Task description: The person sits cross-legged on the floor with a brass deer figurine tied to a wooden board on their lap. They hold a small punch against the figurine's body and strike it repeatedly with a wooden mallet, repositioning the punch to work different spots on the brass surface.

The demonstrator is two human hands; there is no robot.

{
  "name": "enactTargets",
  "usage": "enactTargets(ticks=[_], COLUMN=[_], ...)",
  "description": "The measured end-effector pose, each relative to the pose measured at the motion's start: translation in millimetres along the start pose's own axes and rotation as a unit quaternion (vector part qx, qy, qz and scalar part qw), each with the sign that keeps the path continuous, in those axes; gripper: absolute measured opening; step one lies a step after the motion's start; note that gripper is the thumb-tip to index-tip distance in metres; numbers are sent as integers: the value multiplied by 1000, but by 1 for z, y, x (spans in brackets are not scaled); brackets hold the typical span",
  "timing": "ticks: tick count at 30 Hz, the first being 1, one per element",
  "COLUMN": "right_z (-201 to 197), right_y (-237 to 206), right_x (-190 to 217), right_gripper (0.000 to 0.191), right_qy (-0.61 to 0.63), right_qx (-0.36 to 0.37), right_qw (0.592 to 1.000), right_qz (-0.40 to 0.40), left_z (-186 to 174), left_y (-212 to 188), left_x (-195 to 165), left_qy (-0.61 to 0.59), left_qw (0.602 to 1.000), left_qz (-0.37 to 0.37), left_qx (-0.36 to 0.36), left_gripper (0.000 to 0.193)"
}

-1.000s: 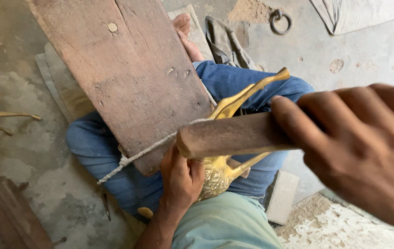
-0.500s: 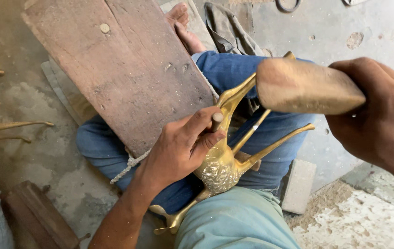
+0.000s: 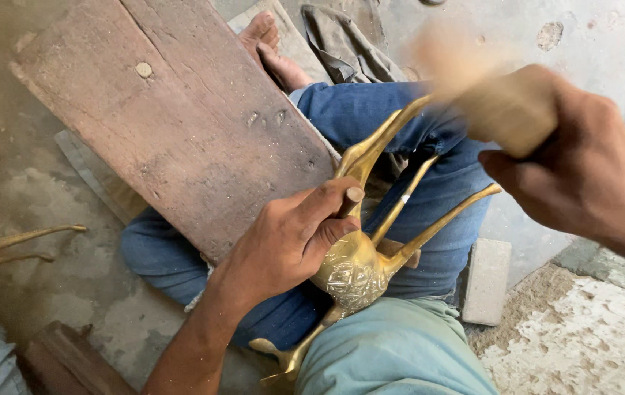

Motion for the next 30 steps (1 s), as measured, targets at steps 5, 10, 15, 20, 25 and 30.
enactTargets(ticks=[5,10,15,20,25,30], right_z=[7,13,16,5,6,7], right_y=[2,0,-4,-13,-20,-18], right_x=[-5,10,28,18,-4,4], right_gripper=[35,31,37,34,33,38], right_qy=[-186,-306,-471,-343,-39,-214], right_qx=[15,10,29,-36,-30,-8], right_qw=[980,952,881,938,997,976], right_qz=[68,11,-29,5,56,50], left_z=[-2,-5,-5,-6,-6,-5], left_y=[-2,-4,-6,-6,-7,-8], left_x=[2,4,5,6,7,11], left_qy=[6,9,6,10,-6,-47], left_qw=[1000,1000,1000,1000,1000,999], left_qz=[2,16,26,21,16,14], left_qx=[5,-5,3,9,8,13], left_gripper=[38,43,38,33,35,42])
Point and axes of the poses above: each hand's wrist, its own y-axis towards the middle knuckle, its own z-axis out of the palm, x = y × z, the point moved 6 cm from there along y, towards the middle knuckle, and after that the axes turned 8 degrees about x, right-handed, at the moved point
